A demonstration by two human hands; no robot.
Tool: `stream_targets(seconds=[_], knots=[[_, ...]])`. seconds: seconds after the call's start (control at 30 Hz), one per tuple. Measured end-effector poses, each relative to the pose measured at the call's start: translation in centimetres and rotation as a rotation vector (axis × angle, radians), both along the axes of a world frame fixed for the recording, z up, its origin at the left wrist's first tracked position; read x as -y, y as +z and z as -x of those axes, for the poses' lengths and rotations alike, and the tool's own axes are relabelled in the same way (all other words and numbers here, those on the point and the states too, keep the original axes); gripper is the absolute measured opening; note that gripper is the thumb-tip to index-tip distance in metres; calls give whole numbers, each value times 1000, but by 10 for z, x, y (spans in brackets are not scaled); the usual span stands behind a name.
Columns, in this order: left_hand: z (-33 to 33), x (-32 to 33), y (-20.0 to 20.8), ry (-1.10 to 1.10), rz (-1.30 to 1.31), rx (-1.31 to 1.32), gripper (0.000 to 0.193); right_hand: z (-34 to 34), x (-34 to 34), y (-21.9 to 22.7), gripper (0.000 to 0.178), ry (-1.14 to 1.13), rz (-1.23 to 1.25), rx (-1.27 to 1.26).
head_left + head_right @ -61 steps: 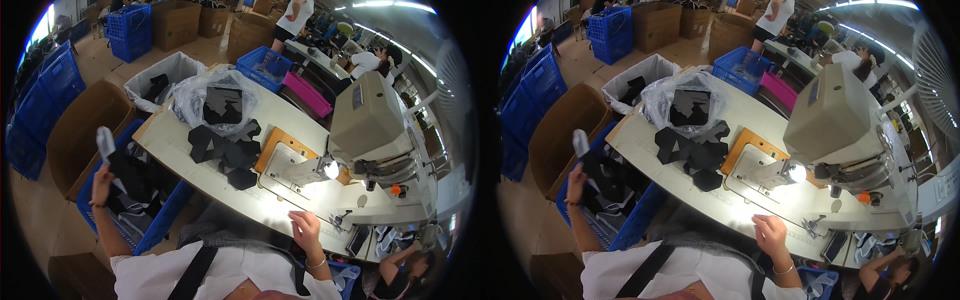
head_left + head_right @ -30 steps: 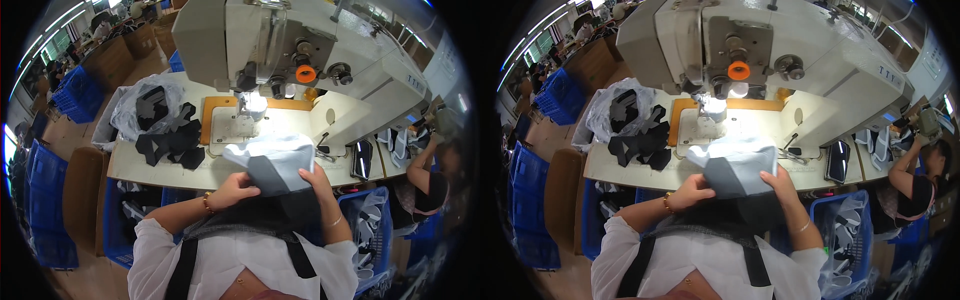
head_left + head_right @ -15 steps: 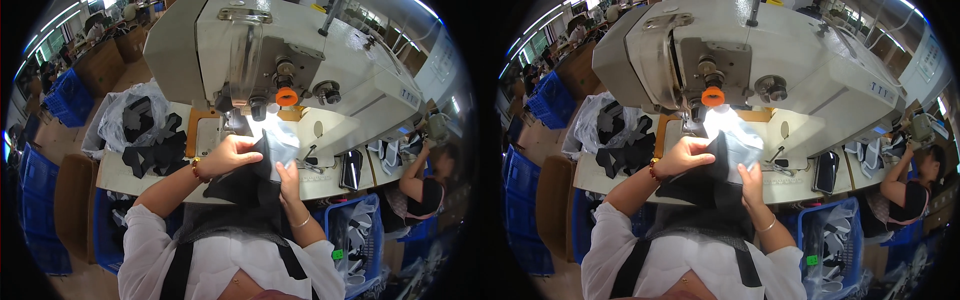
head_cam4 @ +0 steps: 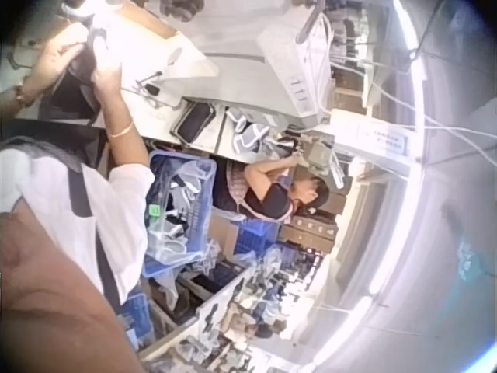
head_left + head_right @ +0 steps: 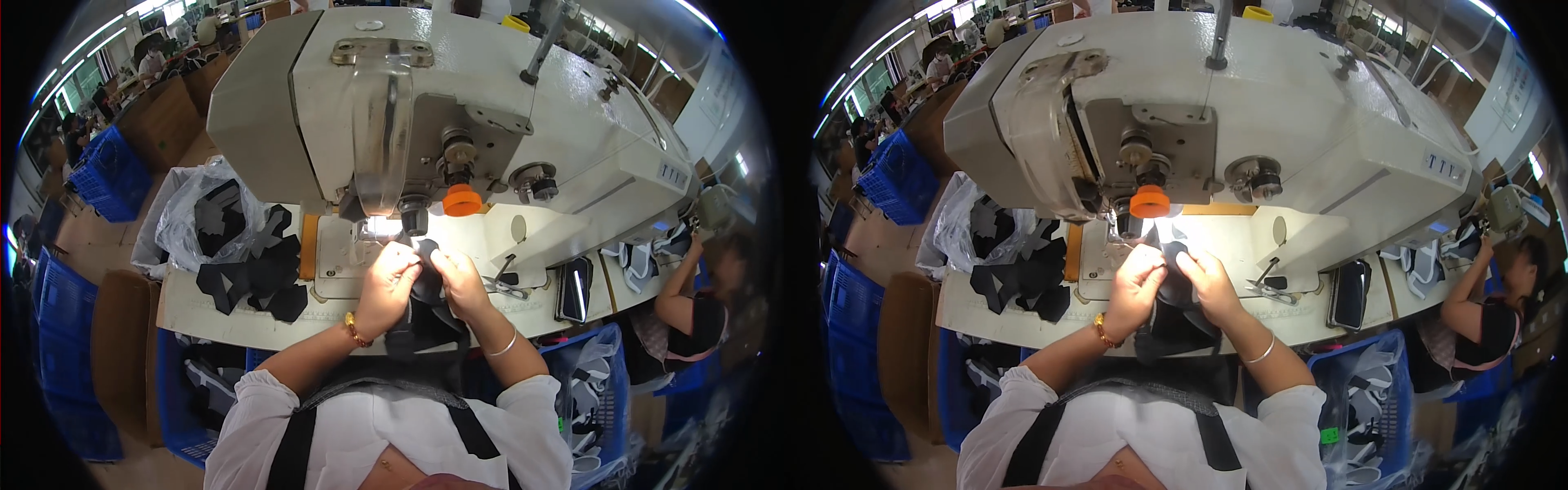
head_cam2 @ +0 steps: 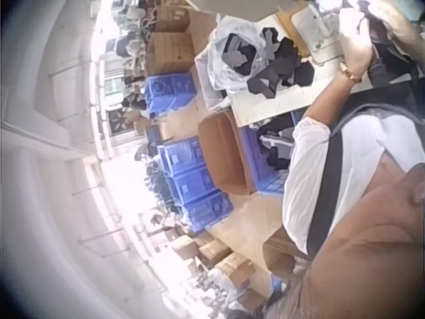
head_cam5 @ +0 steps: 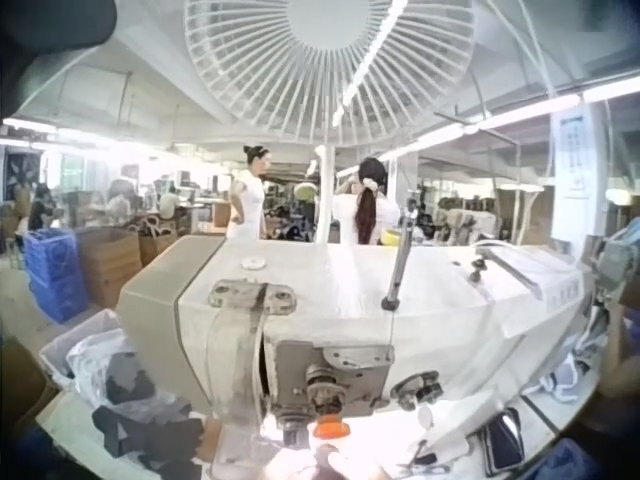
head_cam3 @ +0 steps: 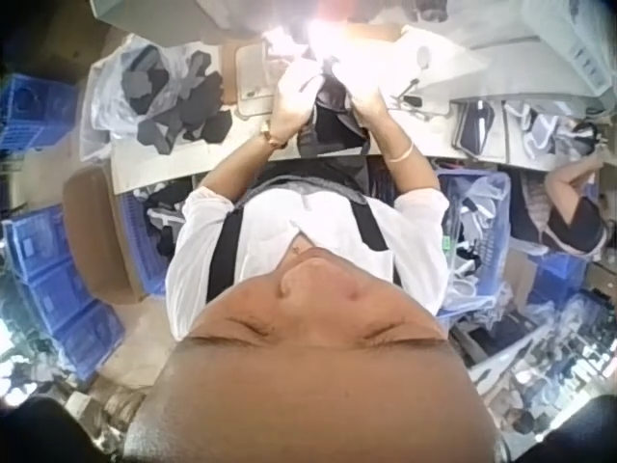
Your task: The worker is using an industrial sewing machine to stitch together components of a shoe upper.
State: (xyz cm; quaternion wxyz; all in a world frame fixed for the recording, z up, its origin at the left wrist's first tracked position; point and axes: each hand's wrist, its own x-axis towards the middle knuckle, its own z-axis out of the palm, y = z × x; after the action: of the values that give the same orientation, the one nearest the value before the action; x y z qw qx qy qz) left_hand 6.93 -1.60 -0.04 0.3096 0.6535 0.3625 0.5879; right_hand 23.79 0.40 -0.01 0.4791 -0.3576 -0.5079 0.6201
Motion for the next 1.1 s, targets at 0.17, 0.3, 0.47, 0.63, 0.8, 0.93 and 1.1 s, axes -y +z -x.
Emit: stream_targets(seconds=[0.17, 0.3, 0.47, 0.63, 0.8, 0.93, 1.1], knots=[[-11, -8, -2, 76, 207, 84, 19, 0, 8, 5, 18, -222, -241, -77], [-10, -6, -9, 116, 176, 142, 12, 3, -5, 18, 10, -281, -383, 193], [9, 4, -10, 78, 227, 305, 17, 18, -25, 34, 14, -249, -812, 545], [28, 0, 3, 184, 269, 228, 40, 30, -26, 39, 15, -307, -1135, 1054], [32, -4, 12, 111, 356, 345, 46, 28, -30, 40, 21, -253, -1094, 996], [36, -11, 16, 167, 332, 297, 47, 33, -34, 40, 17, -318, -1181, 1044], [42, -7, 17, 289, 236, 150, 42, 45, -29, 53, 13, -420, -1381, 996]])
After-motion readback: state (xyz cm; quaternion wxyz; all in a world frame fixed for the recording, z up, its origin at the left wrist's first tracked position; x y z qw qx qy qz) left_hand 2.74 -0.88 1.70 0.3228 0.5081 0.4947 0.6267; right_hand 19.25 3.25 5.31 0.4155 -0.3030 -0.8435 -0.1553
